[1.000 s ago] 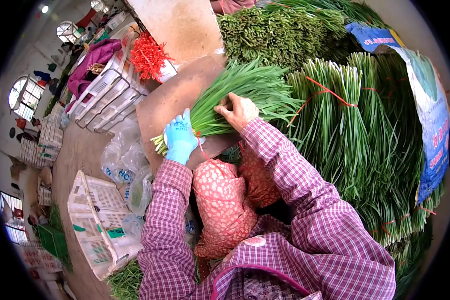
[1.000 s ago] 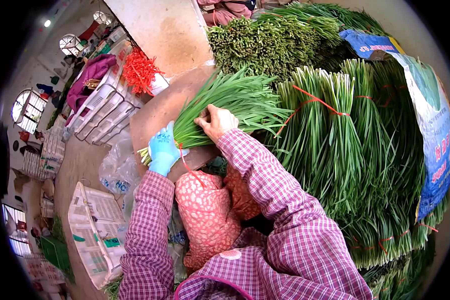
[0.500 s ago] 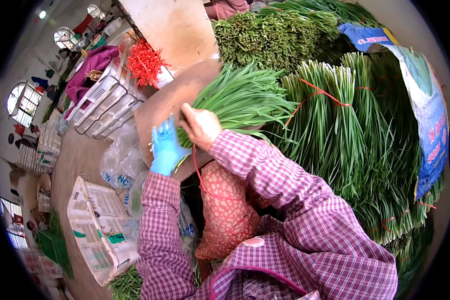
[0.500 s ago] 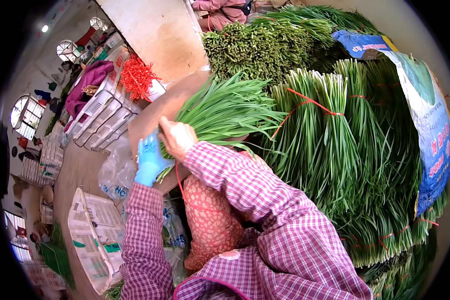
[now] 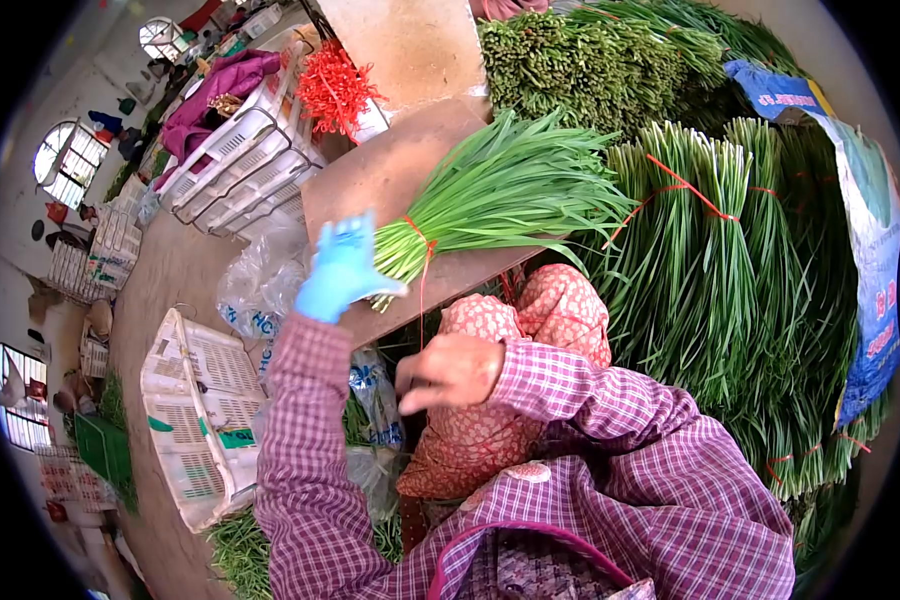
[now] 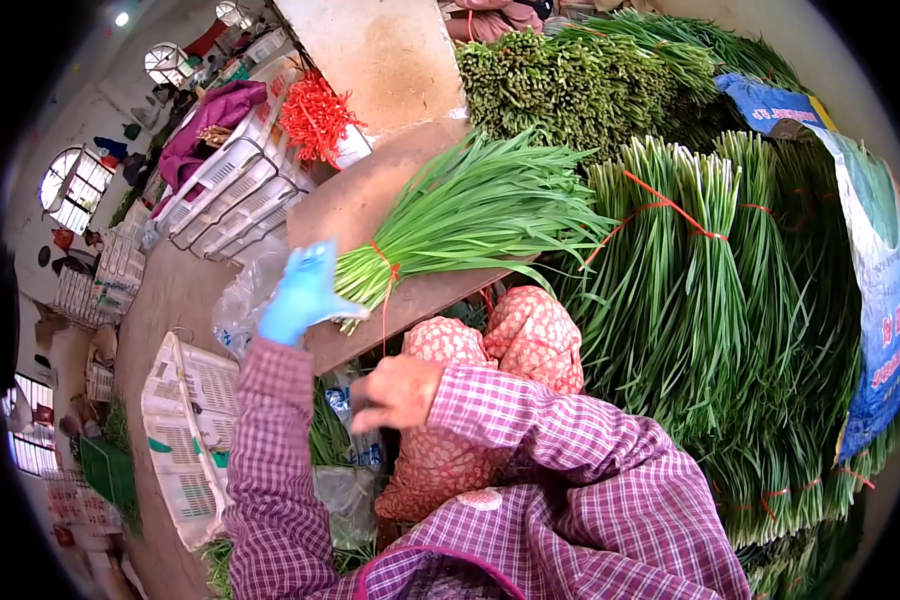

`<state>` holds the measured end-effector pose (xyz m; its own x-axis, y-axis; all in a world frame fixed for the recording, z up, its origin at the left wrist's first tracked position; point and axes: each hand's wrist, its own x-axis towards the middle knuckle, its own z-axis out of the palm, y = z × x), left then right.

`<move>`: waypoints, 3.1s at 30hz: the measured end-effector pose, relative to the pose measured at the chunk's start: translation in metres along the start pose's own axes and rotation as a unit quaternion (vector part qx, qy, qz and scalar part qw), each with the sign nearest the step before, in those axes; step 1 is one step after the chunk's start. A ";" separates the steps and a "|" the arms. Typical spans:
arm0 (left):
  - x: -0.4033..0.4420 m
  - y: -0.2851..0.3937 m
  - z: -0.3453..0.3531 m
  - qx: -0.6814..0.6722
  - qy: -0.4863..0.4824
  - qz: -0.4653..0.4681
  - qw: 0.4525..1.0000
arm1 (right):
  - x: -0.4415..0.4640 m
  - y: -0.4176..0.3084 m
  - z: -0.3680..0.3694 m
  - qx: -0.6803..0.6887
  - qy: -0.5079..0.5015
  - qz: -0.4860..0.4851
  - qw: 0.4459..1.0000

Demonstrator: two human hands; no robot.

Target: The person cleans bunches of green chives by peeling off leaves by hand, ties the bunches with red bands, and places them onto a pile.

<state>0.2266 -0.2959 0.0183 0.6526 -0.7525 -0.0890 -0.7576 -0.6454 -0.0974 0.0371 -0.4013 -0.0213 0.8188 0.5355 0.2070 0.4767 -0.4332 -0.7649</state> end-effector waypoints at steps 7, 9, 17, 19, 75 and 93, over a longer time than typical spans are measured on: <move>0.065 0.070 0.006 -0.019 -0.023 -0.036 0.999 | -0.030 0.015 -0.004 0.033 0.091 0.012 0.995; 0.074 0.058 0.013 -0.097 -0.009 -0.048 0.994 | -0.038 0.017 -0.005 0.018 0.091 0.040 0.995; -0.017 -0.008 -0.022 -0.757 -0.042 -0.121 0.641 | -0.033 0.001 -0.040 0.084 0.318 0.050 0.943; -0.038 -0.018 -0.006 -0.804 0.020 -0.114 0.583 | -0.017 -0.016 -0.043 0.003 0.391 0.000 0.920; -0.163 -0.104 0.111 -0.726 0.577 -0.060 0.369 | 0.048 -0.083 0.017 0.021 -0.036 -0.148 0.988; -0.203 -0.045 0.012 -0.768 0.559 -0.055 0.307 | 0.013 -0.097 -0.006 -0.089 0.173 -0.088 0.977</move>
<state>0.1288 -0.1123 0.0288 0.9128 0.2650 0.3109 -0.4060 0.6722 0.6191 0.0040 -0.3570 0.0594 0.7641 0.3492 0.5424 0.6421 -0.4925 -0.5875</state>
